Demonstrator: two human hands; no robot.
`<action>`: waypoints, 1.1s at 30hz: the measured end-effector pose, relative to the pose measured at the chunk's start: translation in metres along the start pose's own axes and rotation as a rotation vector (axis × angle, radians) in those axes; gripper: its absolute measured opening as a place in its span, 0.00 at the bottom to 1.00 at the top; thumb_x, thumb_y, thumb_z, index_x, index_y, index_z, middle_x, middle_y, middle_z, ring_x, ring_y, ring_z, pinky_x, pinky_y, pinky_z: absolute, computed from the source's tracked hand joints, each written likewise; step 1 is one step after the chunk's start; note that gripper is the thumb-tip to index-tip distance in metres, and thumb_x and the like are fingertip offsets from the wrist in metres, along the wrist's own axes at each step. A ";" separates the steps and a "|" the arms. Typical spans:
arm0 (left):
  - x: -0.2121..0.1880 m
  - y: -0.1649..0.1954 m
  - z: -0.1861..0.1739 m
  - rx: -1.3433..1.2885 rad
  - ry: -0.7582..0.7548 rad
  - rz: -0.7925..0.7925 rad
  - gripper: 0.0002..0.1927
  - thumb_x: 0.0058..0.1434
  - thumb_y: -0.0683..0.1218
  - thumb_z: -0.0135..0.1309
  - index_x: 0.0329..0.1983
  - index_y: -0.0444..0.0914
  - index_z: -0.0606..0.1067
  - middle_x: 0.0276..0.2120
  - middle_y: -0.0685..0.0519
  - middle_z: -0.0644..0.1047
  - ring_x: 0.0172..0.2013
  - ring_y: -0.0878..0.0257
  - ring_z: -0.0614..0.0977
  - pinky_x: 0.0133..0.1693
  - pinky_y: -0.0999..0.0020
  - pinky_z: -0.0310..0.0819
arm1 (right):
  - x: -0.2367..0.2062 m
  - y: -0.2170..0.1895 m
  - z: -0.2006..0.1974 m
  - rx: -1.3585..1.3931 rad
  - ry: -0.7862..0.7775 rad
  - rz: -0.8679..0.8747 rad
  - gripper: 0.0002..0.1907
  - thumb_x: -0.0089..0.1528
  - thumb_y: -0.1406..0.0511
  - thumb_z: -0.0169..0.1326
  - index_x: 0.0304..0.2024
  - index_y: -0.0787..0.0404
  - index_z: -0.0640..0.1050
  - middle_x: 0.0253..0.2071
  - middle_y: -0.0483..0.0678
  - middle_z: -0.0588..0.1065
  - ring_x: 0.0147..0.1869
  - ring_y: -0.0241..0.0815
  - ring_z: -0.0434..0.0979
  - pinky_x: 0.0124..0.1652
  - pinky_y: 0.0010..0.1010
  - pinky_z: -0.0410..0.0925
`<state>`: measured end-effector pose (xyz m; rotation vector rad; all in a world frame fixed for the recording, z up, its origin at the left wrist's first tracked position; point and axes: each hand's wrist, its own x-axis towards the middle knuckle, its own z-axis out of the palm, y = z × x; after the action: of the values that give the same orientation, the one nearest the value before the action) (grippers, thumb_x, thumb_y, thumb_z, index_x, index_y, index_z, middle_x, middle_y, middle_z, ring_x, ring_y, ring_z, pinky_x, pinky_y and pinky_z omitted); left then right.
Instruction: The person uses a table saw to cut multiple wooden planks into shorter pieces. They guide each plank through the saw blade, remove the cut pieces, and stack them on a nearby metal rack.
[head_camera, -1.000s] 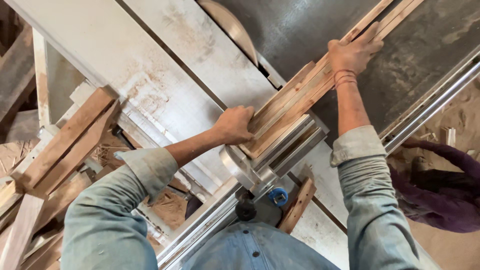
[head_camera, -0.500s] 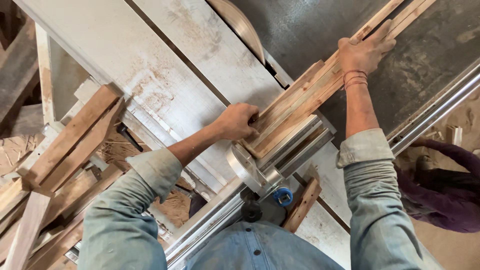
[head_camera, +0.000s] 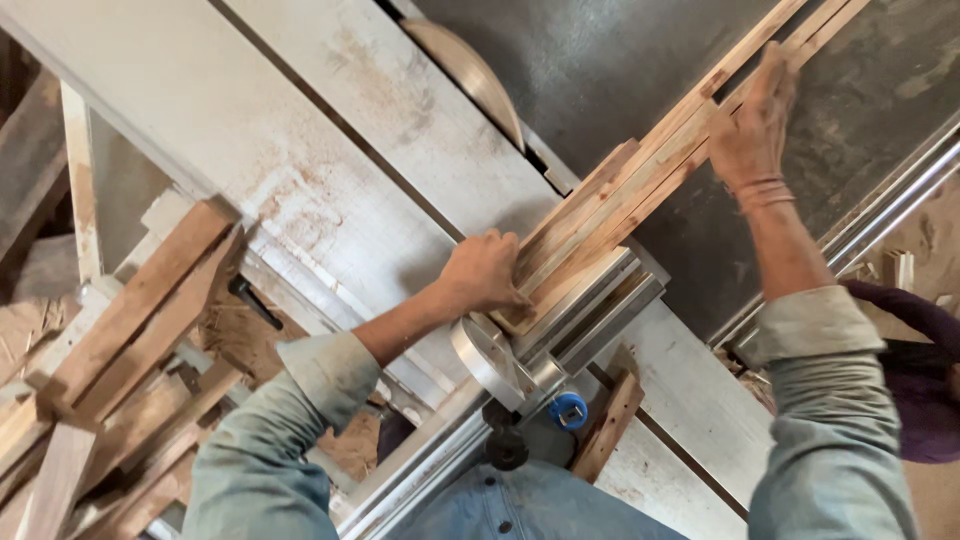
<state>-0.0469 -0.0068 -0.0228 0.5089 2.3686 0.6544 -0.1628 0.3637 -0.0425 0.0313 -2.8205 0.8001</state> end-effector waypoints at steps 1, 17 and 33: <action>0.000 -0.001 0.000 -0.005 0.000 0.002 0.45 0.32 0.66 0.77 0.44 0.33 0.73 0.44 0.37 0.76 0.46 0.41 0.80 0.47 0.51 0.76 | 0.002 0.001 -0.008 -0.076 -0.065 -0.105 0.41 0.65 0.70 0.50 0.78 0.72 0.51 0.77 0.74 0.53 0.83 0.74 0.48 0.82 0.56 0.45; -0.008 0.005 -0.014 -0.049 -0.065 -0.036 0.40 0.33 0.62 0.77 0.39 0.32 0.75 0.41 0.41 0.77 0.41 0.47 0.83 0.45 0.55 0.79 | 0.044 -0.022 -0.047 -0.702 -0.412 -0.717 0.28 0.52 0.71 0.59 0.57 0.57 0.78 0.65 0.47 0.75 0.77 0.44 0.68 0.77 0.40 0.56; -0.005 0.006 -0.011 0.000 -0.048 -0.018 0.43 0.33 0.64 0.77 0.42 0.31 0.75 0.42 0.39 0.78 0.43 0.45 0.83 0.45 0.54 0.80 | 0.053 -0.029 -0.052 -0.655 -0.500 -0.723 0.24 0.51 0.73 0.57 0.51 0.61 0.79 0.57 0.50 0.78 0.67 0.49 0.75 0.69 0.36 0.66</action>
<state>-0.0491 -0.0080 -0.0094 0.4965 2.3259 0.6275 -0.2023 0.3678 0.0263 1.1928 -2.9769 -0.3384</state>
